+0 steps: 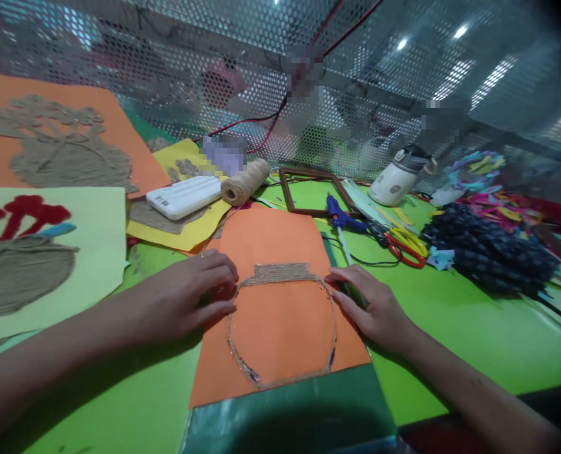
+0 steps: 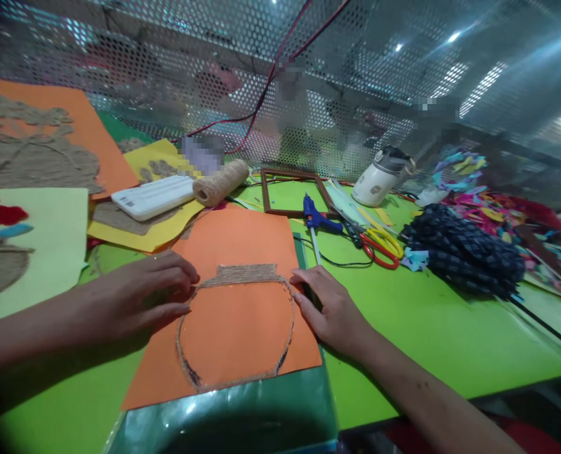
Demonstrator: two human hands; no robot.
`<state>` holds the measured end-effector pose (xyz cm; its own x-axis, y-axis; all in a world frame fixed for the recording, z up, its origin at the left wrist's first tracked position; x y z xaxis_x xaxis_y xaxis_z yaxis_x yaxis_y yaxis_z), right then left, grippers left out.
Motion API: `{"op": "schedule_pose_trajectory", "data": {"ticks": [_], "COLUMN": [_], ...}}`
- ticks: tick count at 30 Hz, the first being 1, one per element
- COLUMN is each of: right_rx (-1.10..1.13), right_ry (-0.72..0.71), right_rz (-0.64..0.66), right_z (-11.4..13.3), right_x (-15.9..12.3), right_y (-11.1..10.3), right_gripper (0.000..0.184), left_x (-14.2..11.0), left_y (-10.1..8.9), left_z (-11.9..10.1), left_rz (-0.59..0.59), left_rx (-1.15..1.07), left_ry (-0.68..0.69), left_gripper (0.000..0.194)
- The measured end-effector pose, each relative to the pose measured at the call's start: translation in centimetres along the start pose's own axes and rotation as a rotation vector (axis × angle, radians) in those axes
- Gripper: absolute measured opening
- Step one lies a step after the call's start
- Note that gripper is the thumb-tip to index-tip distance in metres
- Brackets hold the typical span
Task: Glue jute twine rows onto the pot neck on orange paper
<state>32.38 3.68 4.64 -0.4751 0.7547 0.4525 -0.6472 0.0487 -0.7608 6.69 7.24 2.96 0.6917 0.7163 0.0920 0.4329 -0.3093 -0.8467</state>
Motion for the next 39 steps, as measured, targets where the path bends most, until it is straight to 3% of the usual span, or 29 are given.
{"op": "schedule_pose_trajectory", "data": {"ticks": [3, 12, 22, 27, 30, 34, 39], "right_rx": [-0.042, -0.116, -0.087, -0.055, -0.051, -0.094, -0.182], "right_ry": [-0.02, -0.034, -0.01, -0.006, -0.006, 0.017, 0.072], "right_rz": [0.0, 0.009, 0.036, 0.021, -0.039, -0.213, -0.421], "right_z": [0.2, 0.0, -0.8, -1.1, -1.2, -1.8, -3.3], "right_x": [0.0, 0.0, 0.1, 0.1, 0.2, 0.1, 0.5], "right_y": [0.1, 0.2, 0.4, 0.3, -0.1, -1.7, -5.9], "right_gripper": [0.032, 0.03, 0.031, 0.027, 0.023, 0.008, 0.019], "left_x": [0.0, 0.2, 0.0, -0.1, -0.1, -0.2, -0.2], "left_y": [-0.1, -0.4, 0.0, 0.1, 0.2, 0.1, -0.4], "left_z": [-0.5, -1.5, -1.2, 0.0, 0.8, 0.9, 0.1], "left_rz": [-0.034, 0.019, 0.047, 0.036, 0.037, 0.03, -0.003], "left_rx": [0.002, 0.036, 0.089, 0.063, 0.038, -0.014, -0.065], "left_ry": [0.043, 0.076, 0.075, 0.026, -0.05, -0.132, -0.188], "left_gripper": [0.027, 0.03, 0.03, 0.031, 0.034, 0.039, 0.041]}}
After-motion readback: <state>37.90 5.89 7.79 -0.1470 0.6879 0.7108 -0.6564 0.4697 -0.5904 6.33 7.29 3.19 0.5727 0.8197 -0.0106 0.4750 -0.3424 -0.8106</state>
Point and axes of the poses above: each hand's wrist, its own x-axis towards the middle knuckle, its own y-axis out of the palm, z = x × y, the point moved 10 cm from there along x, towards the middle knuckle, and after that the axes turned 1 degree about z, right-handed, at the moved point
